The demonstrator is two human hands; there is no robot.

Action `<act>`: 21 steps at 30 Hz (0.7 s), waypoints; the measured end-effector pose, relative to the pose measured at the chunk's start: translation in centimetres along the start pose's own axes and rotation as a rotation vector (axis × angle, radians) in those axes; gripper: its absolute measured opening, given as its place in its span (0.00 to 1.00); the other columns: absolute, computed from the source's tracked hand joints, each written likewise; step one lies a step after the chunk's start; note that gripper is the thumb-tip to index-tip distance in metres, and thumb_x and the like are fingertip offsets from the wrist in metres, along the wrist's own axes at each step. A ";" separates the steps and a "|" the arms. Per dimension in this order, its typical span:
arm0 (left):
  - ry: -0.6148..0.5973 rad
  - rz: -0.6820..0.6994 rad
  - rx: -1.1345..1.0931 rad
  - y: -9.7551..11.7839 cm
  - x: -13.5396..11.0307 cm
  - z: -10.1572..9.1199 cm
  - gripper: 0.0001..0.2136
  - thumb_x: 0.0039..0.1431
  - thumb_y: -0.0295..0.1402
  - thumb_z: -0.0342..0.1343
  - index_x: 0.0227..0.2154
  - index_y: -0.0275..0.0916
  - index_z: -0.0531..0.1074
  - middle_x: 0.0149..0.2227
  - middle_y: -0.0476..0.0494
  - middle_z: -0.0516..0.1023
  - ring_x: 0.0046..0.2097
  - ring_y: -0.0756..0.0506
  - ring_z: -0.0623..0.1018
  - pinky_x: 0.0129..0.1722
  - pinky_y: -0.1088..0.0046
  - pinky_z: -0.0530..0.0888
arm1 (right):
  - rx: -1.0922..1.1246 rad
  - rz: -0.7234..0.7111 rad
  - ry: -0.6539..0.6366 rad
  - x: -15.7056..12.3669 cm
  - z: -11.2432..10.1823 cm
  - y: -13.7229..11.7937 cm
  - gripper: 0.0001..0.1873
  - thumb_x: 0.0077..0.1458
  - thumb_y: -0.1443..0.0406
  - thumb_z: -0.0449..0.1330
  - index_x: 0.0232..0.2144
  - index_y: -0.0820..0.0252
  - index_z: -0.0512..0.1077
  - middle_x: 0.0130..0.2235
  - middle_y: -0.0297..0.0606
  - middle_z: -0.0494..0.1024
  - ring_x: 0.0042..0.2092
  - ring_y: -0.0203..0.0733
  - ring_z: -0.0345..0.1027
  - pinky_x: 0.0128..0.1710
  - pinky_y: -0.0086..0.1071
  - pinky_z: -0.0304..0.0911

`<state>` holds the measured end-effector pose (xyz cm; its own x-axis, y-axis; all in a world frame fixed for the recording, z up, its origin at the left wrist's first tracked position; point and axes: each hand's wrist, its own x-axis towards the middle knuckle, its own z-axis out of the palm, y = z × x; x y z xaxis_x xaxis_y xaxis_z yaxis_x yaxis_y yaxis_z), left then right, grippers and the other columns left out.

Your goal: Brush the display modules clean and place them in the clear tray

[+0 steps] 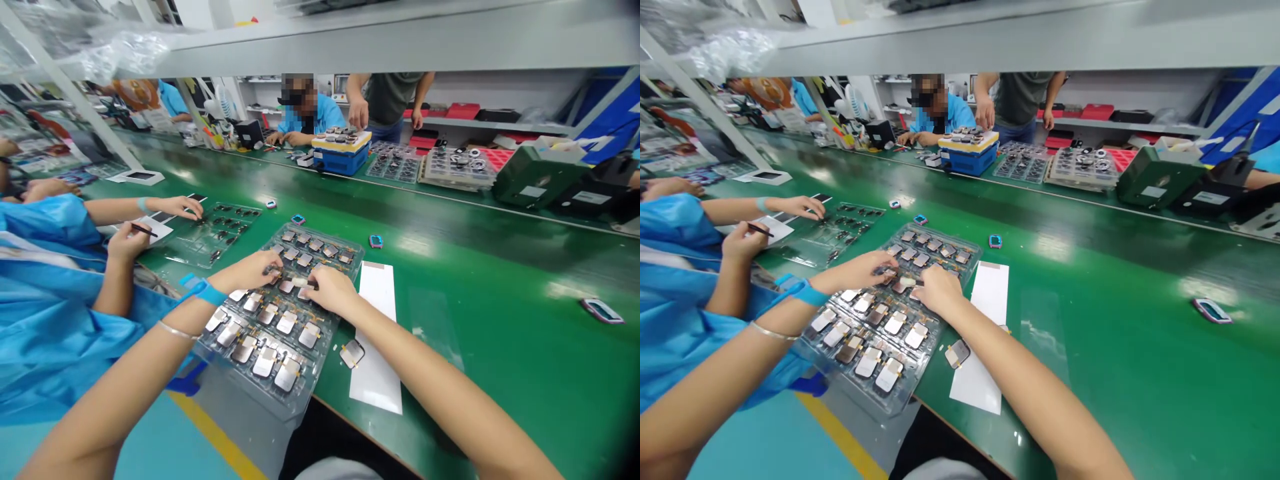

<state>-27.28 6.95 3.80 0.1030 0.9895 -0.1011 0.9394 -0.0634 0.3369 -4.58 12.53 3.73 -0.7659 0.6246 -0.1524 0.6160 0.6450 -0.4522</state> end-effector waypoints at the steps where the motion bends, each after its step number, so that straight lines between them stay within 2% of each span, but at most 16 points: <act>1: -0.024 0.006 0.026 -0.6 0.3 0.1 0.09 0.55 0.27 0.58 0.40 0.36 0.73 0.43 0.40 0.77 0.48 0.40 0.76 0.51 0.60 0.70 | -0.015 0.020 -0.016 0.4 0.4 -0.7 0.16 0.62 0.57 0.61 0.48 0.61 0.72 0.51 0.42 0.75 0.50 0.45 0.72 0.50 0.45 0.69; 5: -0.146 0.050 0.080 -1.0 1.6 0.1 0.08 0.61 0.35 0.60 0.37 0.35 0.73 0.42 0.43 0.76 0.47 0.42 0.76 0.51 0.56 0.71 | -0.020 0.063 -0.063 1.4 1.3 -1.6 0.18 0.63 0.59 0.60 0.53 0.60 0.69 0.54 0.43 0.73 0.50 0.46 0.71 0.49 0.46 0.71; 9: -0.228 0.066 0.044 -1.0 2.2 -0.7 0.09 0.59 0.37 0.62 0.34 0.35 0.73 0.37 0.46 0.77 0.42 0.44 0.76 0.46 0.62 0.73 | 0.075 -0.006 -0.087 1.3 0.1 -0.2 0.17 0.63 0.59 0.60 0.52 0.61 0.69 0.51 0.42 0.74 0.48 0.45 0.72 0.47 0.44 0.71; 12: -0.227 0.044 -0.033 -1.0 2.1 -1.7 0.08 0.52 0.35 0.64 0.31 0.38 0.73 0.31 0.50 0.76 0.36 0.47 0.75 0.38 0.72 0.71 | 0.149 -0.081 -0.129 -1.2 -2.1 2.3 0.12 0.61 0.67 0.60 0.47 0.63 0.71 0.45 0.39 0.76 0.44 0.40 0.71 0.45 0.36 0.68; 14: -0.227 0.040 -0.110 -0.3 1.8 -2.4 0.08 0.51 0.35 0.63 0.30 0.38 0.72 0.28 0.51 0.75 0.32 0.48 0.74 0.33 0.75 0.69 | 0.196 -0.132 -0.231 -4.1 -3.7 4.4 0.09 0.55 0.73 0.61 0.39 0.64 0.73 0.37 0.34 0.76 0.38 0.36 0.69 0.40 0.29 0.64; 16: -0.252 0.068 -0.210 1.4 1.4 -2.6 0.09 0.54 0.38 0.61 0.31 0.38 0.71 0.27 0.51 0.76 0.30 0.49 0.75 0.31 0.76 0.69 | 0.232 -0.165 -0.369 -7.3 -4.7 6.6 0.06 0.49 0.73 0.63 0.32 0.63 0.74 0.30 0.30 0.74 0.32 0.33 0.66 0.33 0.25 0.60; 18: -0.309 0.126 -0.316 4.2 0.7 -2.0 0.10 0.56 0.40 0.60 0.33 0.37 0.71 0.28 0.49 0.78 0.30 0.49 0.76 0.31 0.76 0.71 | 0.256 -0.164 -0.473 -10.0 -4.9 8.4 0.05 0.44 0.73 0.64 0.28 0.63 0.75 0.26 0.28 0.71 0.28 0.32 0.62 0.27 0.24 0.56; 21: -0.415 0.227 -0.425 9.6 -0.9 0.9 0.10 0.56 0.39 0.63 0.33 0.38 0.72 0.28 0.49 0.80 0.29 0.50 0.77 0.29 0.77 0.72 | 0.279 -0.145 -0.505 -11.6 -4.7 10.1 0.02 0.44 0.69 0.65 0.25 0.63 0.75 0.24 0.28 0.72 0.26 0.32 0.62 0.26 0.25 0.53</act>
<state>-18.07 5.35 6.31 0.4825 0.8194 -0.3095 0.6765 -0.1241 0.7259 11.42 13.84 5.02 -0.8736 0.2078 -0.4400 0.4790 0.5257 -0.7030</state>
